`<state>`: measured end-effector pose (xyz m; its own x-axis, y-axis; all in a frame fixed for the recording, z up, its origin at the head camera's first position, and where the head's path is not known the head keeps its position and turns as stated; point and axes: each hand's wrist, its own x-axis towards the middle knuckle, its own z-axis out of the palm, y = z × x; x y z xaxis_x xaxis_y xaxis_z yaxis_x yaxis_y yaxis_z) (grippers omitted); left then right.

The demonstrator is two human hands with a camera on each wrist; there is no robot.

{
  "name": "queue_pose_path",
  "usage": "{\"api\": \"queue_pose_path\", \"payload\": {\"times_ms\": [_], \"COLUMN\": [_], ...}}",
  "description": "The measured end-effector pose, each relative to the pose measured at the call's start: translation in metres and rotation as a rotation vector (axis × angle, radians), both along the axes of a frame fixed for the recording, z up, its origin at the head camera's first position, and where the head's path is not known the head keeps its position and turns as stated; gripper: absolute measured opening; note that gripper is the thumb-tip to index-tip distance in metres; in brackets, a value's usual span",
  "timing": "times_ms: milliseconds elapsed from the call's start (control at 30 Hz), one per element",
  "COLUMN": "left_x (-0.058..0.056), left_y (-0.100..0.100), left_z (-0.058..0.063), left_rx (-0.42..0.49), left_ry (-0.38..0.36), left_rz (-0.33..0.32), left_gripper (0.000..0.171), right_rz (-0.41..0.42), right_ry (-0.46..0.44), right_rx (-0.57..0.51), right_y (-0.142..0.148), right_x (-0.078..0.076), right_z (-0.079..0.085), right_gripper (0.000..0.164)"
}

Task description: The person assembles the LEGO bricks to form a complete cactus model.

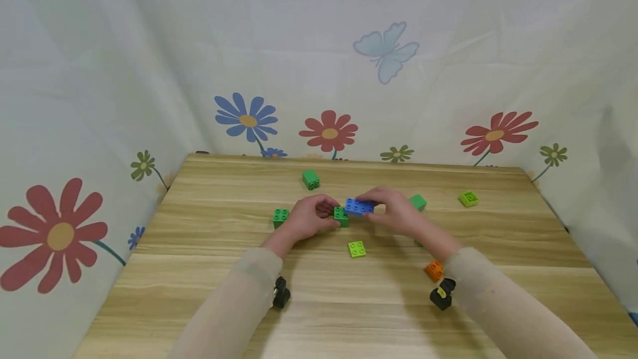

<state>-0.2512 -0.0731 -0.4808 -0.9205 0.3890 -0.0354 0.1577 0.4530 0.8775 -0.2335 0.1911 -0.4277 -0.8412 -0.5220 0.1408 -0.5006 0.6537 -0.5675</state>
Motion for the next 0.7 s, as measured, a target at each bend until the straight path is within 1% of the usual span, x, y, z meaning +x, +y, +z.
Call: {"api": "queue_pose_path", "payload": {"times_ms": [100,267,500,700], "left_x": [-0.001,-0.001,0.000,0.002], "left_y": [0.000,0.000,0.001,0.001], "left_z": [-0.001,-0.003,-0.004,-0.003], "left_rx": [0.002,0.005,0.004,0.016], "left_ry": [0.006,0.010,0.017,0.027], "left_rz": [-0.008,-0.011,-0.005,-0.005], "left_gripper": [0.038,0.038,0.039,0.038], "right_rz": [0.020,0.042,0.068,0.086], "right_ry": [-0.005,0.014,0.038,0.042], "right_rx": [0.019,0.034,0.018,-0.004], "right_y": [-0.005,-0.011,-0.014,-0.016], "right_x": [0.001,0.003,0.000,-0.002], "right_z": [0.000,0.002,-0.004,-0.007], "right_gripper": [0.042,0.043,0.041,0.040]}}
